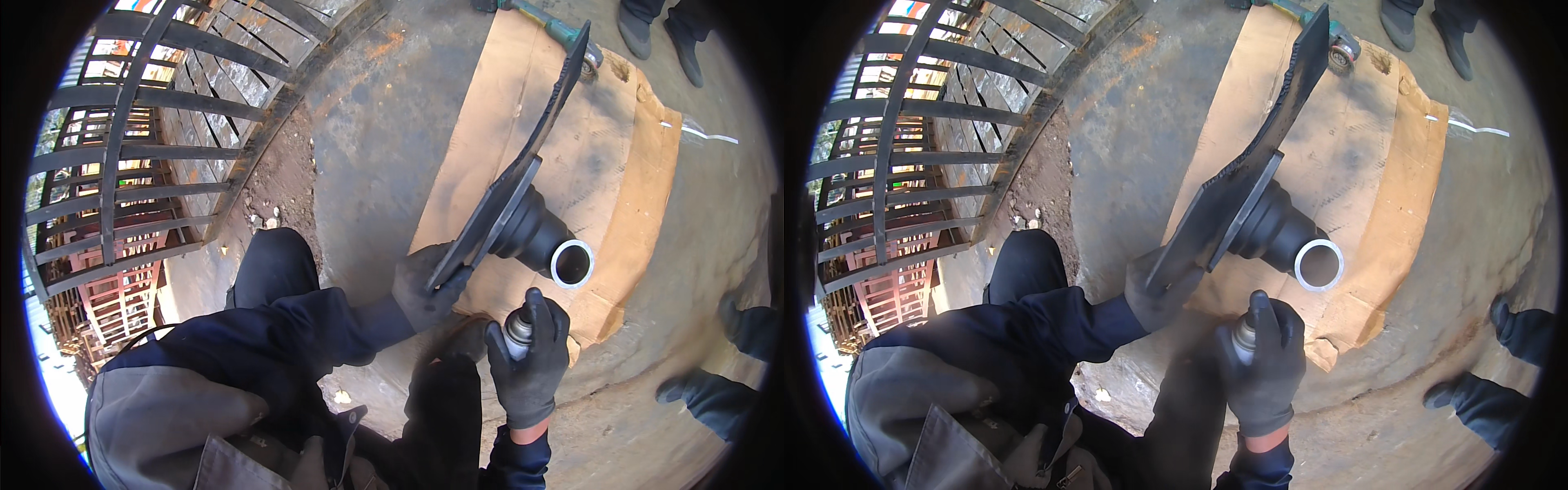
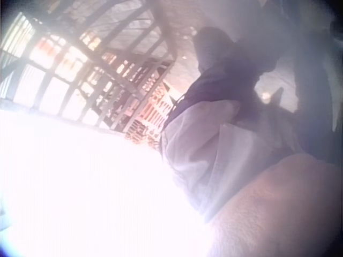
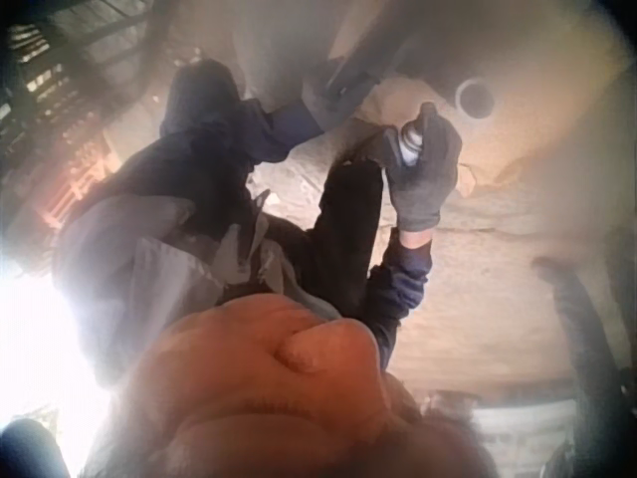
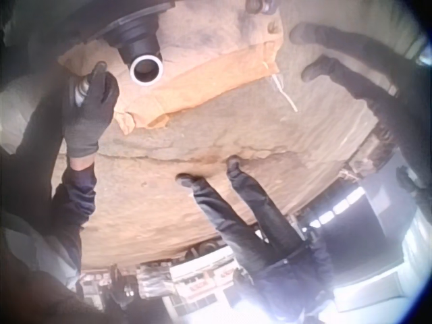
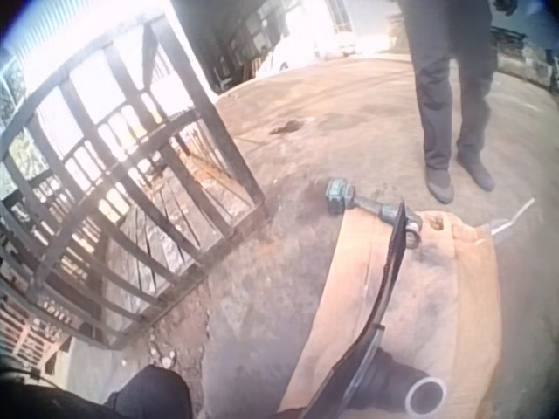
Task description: The person spray paints a black metal pipe fitting and a flat metal plate using a spray can. They rotate the pipe fitting to coat all sides and repeatedly spray the plate, then set both items down on a cardboard sheet on the floor.
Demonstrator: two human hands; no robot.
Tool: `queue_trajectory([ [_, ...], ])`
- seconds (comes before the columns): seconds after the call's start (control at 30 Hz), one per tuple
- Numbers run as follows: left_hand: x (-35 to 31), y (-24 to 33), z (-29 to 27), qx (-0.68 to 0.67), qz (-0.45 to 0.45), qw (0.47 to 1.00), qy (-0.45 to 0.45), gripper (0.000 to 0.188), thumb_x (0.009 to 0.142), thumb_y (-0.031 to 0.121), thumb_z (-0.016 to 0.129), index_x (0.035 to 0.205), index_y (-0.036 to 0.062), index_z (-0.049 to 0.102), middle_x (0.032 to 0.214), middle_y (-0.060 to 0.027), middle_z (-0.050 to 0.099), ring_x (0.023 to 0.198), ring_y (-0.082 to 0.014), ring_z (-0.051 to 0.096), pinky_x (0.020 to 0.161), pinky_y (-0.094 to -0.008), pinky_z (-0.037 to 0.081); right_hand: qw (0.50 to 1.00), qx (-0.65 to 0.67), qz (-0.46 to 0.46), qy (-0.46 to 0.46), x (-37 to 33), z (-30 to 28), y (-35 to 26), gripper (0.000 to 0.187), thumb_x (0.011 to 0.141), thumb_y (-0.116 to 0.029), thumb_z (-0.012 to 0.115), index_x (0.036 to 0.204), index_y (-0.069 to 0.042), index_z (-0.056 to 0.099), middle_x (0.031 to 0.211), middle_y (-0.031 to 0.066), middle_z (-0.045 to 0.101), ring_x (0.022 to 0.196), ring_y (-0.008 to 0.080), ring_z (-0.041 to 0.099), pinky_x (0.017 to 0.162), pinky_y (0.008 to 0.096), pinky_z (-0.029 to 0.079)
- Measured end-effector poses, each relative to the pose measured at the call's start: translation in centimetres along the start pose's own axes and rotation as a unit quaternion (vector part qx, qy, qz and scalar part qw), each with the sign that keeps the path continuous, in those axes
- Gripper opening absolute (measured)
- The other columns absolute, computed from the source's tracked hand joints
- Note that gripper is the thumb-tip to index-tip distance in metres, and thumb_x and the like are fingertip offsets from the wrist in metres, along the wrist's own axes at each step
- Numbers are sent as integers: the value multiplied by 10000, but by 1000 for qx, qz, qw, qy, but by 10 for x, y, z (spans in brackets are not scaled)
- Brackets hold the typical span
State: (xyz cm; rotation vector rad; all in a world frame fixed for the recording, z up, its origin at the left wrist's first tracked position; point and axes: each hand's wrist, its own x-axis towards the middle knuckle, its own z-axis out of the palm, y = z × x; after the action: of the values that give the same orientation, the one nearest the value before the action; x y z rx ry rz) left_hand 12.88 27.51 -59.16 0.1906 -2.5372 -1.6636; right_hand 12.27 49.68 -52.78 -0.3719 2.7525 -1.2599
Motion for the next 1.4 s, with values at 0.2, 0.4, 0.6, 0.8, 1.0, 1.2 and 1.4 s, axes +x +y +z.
queue_trajectory([
  [0.2,-2,6,-1,-26,-67,997,-10,215,1026,70,728,1227,-2,750,911,-57,750,751,-86,687,667,-294,563,995,-69,-67,-3,43,6,1,613,887,-152,842,1461,-96,634,1227,203,660,1011,402,698,821,501,580],
  [0.4,1,6,-6,-2,-71,997,-36,305,1006,93,759,1296,-2,741,965,-117,777,801,-150,750,728,-308,606,985,-105,-76,112,76,-4,13,681,894,-172,880,1513,-55,621,1270,210,655,1122,411,682,911,473,583],
  [0.6,-1,2,-1,-3,-55,998,-8,371,998,94,779,1352,-2,727,998,-122,792,826,-156,774,754,-295,623,994,-102,-49,4,47,11,-4,628,861,-169,874,1454,-113,676,1224,194,655,1075,389,699,852,504,588],
  [0.8,-3,8,-1,8,-60,998,0,273,989,72,766,1254,8,754,990,-118,777,813,-191,768,719,-326,607,988,-128,-26,77,90,0,12,662,902,-66,849,1519,-75,611,1271,207,645,1147,405,690,935,461,583],
  [1.0,1,12,-2,-31,-77,997,1,254,974,79,770,1218,7,762,984,-146,765,813,-253,776,698,-359,603,988,-117,-66,79,63,11,3,679,851,-158,895,1477,-98,640,1277,205,657,1126,431,688,896,503,594],
  [1.2,-1,11,-1,-16,-70,997,2,256,967,72,776,1215,8,768,992,-148,770,808,-248,780,688,-357,602,981,-157,-88,74,111,16,14,630,902,-177,851,1492,-111,640,1220,185,652,1014,386,681,830,467,573],
  [1.4,-1,5,-2,24,-13,1000,3,325,1019,95,760,1333,17,735,910,-65,752,747,-118,710,666,-316,583,952,-121,-54,275,127,-8,13,645,942,-116,858,1525,-21,599,1310,190,672,1199,360,679,1011,426,558],
])
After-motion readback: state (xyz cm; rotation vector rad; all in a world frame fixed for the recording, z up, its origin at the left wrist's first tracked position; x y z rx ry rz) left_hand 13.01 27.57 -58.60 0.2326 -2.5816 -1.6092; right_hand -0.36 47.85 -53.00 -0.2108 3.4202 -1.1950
